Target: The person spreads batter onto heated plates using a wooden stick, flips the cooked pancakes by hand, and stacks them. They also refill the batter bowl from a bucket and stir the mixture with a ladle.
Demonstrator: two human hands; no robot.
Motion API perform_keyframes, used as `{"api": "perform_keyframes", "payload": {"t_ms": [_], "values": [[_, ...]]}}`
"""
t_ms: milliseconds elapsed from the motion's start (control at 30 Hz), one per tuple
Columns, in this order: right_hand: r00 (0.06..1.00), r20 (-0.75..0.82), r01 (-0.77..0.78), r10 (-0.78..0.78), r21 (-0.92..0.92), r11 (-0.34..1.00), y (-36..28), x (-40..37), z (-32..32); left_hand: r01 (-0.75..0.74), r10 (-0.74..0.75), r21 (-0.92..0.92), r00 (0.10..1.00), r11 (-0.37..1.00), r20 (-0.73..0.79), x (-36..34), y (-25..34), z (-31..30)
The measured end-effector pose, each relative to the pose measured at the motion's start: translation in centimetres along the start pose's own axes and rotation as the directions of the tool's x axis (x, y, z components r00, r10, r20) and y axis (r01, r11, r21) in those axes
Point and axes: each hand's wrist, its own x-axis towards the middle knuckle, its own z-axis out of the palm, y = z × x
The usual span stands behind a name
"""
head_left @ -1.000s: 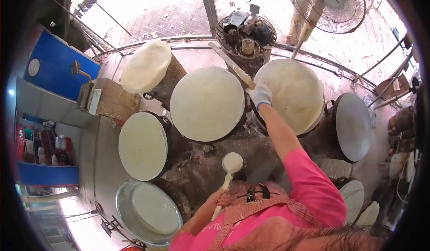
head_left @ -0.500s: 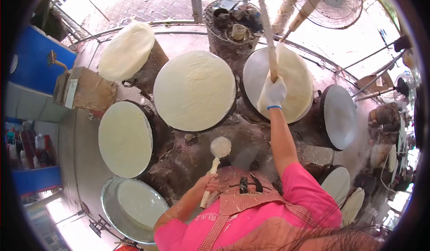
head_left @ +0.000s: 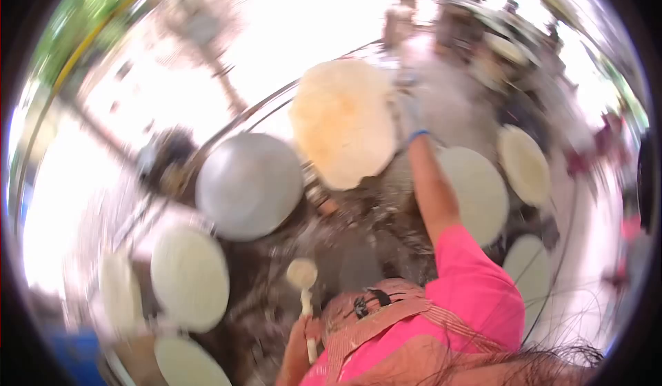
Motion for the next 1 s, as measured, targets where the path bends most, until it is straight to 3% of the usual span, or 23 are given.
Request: {"api": "perform_keyframes", "payload": {"t_ms": [33, 67, 167, 233, 367, 433, 500, 567, 633, 700, 767, 867, 900, 1000], "values": [[0.996, -0.085, -0.018, 0.021, 0.029, 0.999, -2.1, 0.7, -3.6, 0.03, -0.03, 0.044, 1.0, 0.999, 0.006, 1.4, -0.2, 1.0], [0.987, -0.139, 0.069, -0.08, -0.086, 0.994, -4.2, 0.8, -7.4, 0.055, -0.056, 0.061, 0.998, 0.997, 0.013, 2.5, -0.9, 2.0], [0.928, -0.37, -0.047, -0.033, -0.204, 0.978, -10.0, 0.4, -20.9, 0.154, -0.156, 0.084, 0.987, 0.985, 0.026, 6.3, -3.5, 6.3], [0.876, -0.458, 0.099, -0.153, -0.14, 0.985, -10.6, -1.1, -30.8, 0.204, -0.204, 0.121, 0.979, 0.971, -0.014, 8.0, -5.5, 9.2], [0.705, -0.696, 0.059, -0.133, -0.129, 0.99, -11.4, -3.9, -46.4, 0.251, -0.248, 0.172, 0.968, 0.953, -0.038, 10.4, -7.0, 14.1], [0.576, -0.817, -0.157, -0.031, -0.147, 0.977, -9.2, -4.5, -55.7, 0.248, -0.244, 0.18, 0.969, 0.952, -0.045, 11.4, -7.7, 15.5], [0.544, -0.824, -0.001, -0.157, -0.188, 0.982, -8.8, -7.3, -59.9, 0.24, -0.233, 0.187, 0.971, 0.953, -0.056, 12.2, -7.9, 16.6], [0.363, -0.91, -0.447, -0.2, -0.359, 0.82, -3.1, -8.2, -69.0, 0.243, -0.238, 0.178, 0.97, 0.953, -0.052, 13.3, -8.3, 17.6], [0.156, -0.888, -0.727, -0.432, -0.399, 0.559, 1.3, -11.4, -70.5, 0.248, -0.239, 0.168, 0.968, 0.954, -0.072, 13.6, -8.8, 18.4], [0.058, -0.955, -0.701, -0.292, -0.247, 0.668, 3.8, -13.4, -69.0, 0.249, -0.236, 0.173, 0.967, 0.953, -0.091, 13.8, -9.2, 19.2], [0.123, -0.951, -0.568, -0.283, -0.301, 0.766, 7.1, -15.1, -66.6, 0.258, -0.245, 0.164, 0.965, 0.952, -0.096, 14.2, -9.7, 19.5], [0.183, -0.982, -0.236, -0.034, -0.077, 0.969, 9.3, -15.5, -61.3, 0.286, -0.27, 0.166, 0.956, 0.944, -0.111, 14.6, -10.1, 20.0], [0.206, -0.977, -0.075, 0.044, 0.029, 0.997, 10.6, -14.6, -60.5, 0.294, -0.278, 0.164, 0.954, 0.942, -0.113, 14.6, -10.1, 20.1], [0.197, -0.924, 0.149, 0.329, 0.359, 0.921, 12.7, -11.5, -59.3, 0.308, -0.294, 0.16, 0.95, 0.938, -0.104, 15.1, -10.3, 20.5]]}}
